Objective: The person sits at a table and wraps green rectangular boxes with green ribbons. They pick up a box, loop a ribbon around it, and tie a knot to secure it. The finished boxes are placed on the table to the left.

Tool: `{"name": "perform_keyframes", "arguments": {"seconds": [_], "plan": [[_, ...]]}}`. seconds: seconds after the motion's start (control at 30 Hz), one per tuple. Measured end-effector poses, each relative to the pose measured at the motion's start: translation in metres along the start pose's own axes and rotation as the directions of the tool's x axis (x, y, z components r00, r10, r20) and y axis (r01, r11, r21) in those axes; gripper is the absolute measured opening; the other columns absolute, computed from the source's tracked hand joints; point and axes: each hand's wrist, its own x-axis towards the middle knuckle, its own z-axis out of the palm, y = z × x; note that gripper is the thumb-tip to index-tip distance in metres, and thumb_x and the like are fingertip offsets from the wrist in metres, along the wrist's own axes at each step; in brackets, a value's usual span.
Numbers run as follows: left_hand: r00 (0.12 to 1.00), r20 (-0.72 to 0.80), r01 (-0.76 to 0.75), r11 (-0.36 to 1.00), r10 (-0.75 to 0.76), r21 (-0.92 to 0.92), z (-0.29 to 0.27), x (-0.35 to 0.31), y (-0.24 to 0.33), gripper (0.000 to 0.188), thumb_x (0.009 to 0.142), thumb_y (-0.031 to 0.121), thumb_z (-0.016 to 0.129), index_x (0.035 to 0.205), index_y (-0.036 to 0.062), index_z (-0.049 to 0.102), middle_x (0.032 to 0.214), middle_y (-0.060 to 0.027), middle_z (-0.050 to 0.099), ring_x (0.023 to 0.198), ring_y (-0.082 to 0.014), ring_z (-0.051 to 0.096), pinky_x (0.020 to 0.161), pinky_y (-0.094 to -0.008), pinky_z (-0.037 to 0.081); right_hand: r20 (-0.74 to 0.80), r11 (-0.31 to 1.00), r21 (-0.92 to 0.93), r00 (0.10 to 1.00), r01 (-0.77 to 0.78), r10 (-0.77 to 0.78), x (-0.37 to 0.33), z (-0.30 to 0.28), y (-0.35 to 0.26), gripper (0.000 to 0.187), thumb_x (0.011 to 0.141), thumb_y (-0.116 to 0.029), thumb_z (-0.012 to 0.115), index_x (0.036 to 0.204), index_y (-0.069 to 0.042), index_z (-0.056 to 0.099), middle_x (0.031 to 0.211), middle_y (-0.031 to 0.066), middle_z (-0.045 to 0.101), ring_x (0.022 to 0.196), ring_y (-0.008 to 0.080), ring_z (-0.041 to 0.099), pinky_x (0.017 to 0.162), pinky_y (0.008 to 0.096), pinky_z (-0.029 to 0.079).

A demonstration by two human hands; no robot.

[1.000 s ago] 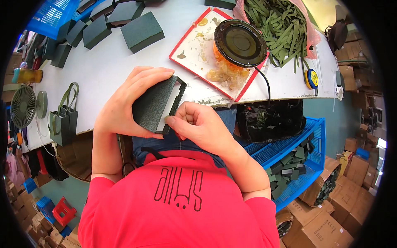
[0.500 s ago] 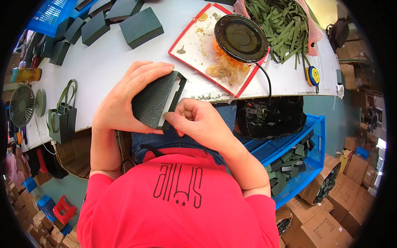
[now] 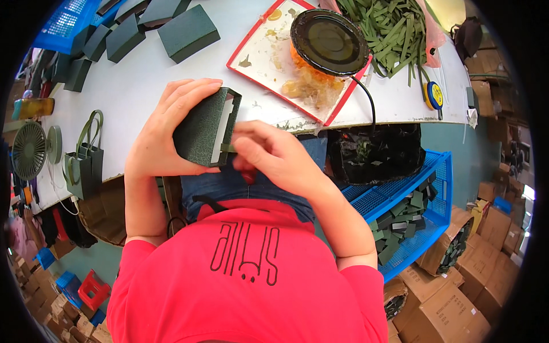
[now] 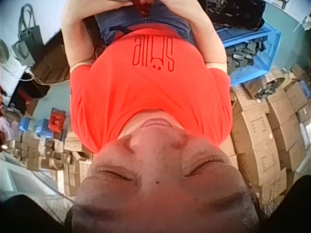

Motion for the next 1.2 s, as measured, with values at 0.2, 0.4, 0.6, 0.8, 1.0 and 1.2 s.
{"name": "perform_keyframes", "arguments": {"seconds": [0.2,0.4,0.6,0.8,1.0,1.2], "plan": [[0.994,-0.109,-0.005,0.999,0.01,0.042,0.005,0.001,0.002,0.097,0.049,0.021,0.091,0.136,0.0057,0.053,0.135,-0.0114,0.058,0.12,-0.0365,0.053,0.104,-0.0454,0.043,-0.229,0.944,-0.209,0.926,0.253,-0.299,-0.044,-0.006,-0.003,0.008,0.096,-0.005,0.064,0.094,0.001,0.068,0.075,0.0032,0.066,0.062,0.0059,0.057,0.055,0.0226,0.043],[0.987,-0.15,-0.045,0.995,0.057,0.087,0.011,0.009,0.01,0.093,0.051,0.022,0.09,0.135,0.0061,0.055,0.136,-0.0097,0.059,0.12,-0.0353,0.053,0.104,-0.0455,0.042,-0.176,0.907,-0.302,0.918,0.293,-0.355,-0.037,-0.004,0.007,0.006,0.094,-0.003,0.065,0.089,0.001,0.065,0.079,0.0042,0.061,0.066,0.0081,0.054,0.06,0.0222,0.042],[0.996,-0.058,-0.065,0.989,0.073,0.132,0.015,0.011,0.018,0.09,0.051,0.02,0.088,0.134,0.0065,0.056,0.136,-0.0102,0.058,0.121,-0.0344,0.053,0.103,-0.0456,0.042,-0.023,0.734,-0.609,0.919,0.299,-0.394,-0.007,-0.007,-0.005,0.014,0.083,-0.011,0.074,0.084,0.0,0.066,0.082,0.012,0.061,0.082,0.0257,0.058,0.071,0.0364,0.047],[0.997,-0.054,-0.051,0.979,0.062,0.197,0.021,0.01,0.016,0.092,0.051,0.02,0.088,0.136,0.0055,0.055,0.137,-0.0116,0.057,0.124,-0.0356,0.052,0.104,-0.0462,0.042,-0.016,0.873,-0.465,0.984,0.148,-0.176,0.001,-0.011,0.004,0.014,0.084,-0.011,0.074,0.085,0.001,0.067,0.09,0.0115,0.063,0.086,0.0237,0.06,0.077,0.0337,0.048],[0.991,-0.135,0.025,0.984,-0.001,0.175,0.016,0.005,0.01,0.102,0.049,0.023,0.092,0.14,0.0034,0.051,0.14,-0.0148,0.054,0.127,-0.0365,0.049,0.107,-0.0457,0.041,-0.177,0.734,-0.529,0.79,0.426,-0.587,-0.031,-0.025,0.003,0.014,0.092,-0.007,0.071,0.101,0.003,0.068,0.094,0.0079,0.069,0.084,0.0144,0.063,0.077,0.0262,0.051],[0.977,-0.206,-0.049,0.997,0.06,0.059,0.028,0.011,0.018,0.095,0.051,0.021,0.09,0.137,0.0043,0.053,0.137,-0.0128,0.057,0.123,-0.0352,0.053,0.104,-0.0453,0.042,0.149,0.976,-0.086,0.966,-0.198,0.209,-0.041,-0.011,0.017,0.039,0.106,-0.033,0.051,0.104,0.001,0.069,0.074,0.0029,0.065,0.063,0.0079,0.057,0.057,0.0208,0.044]]}}
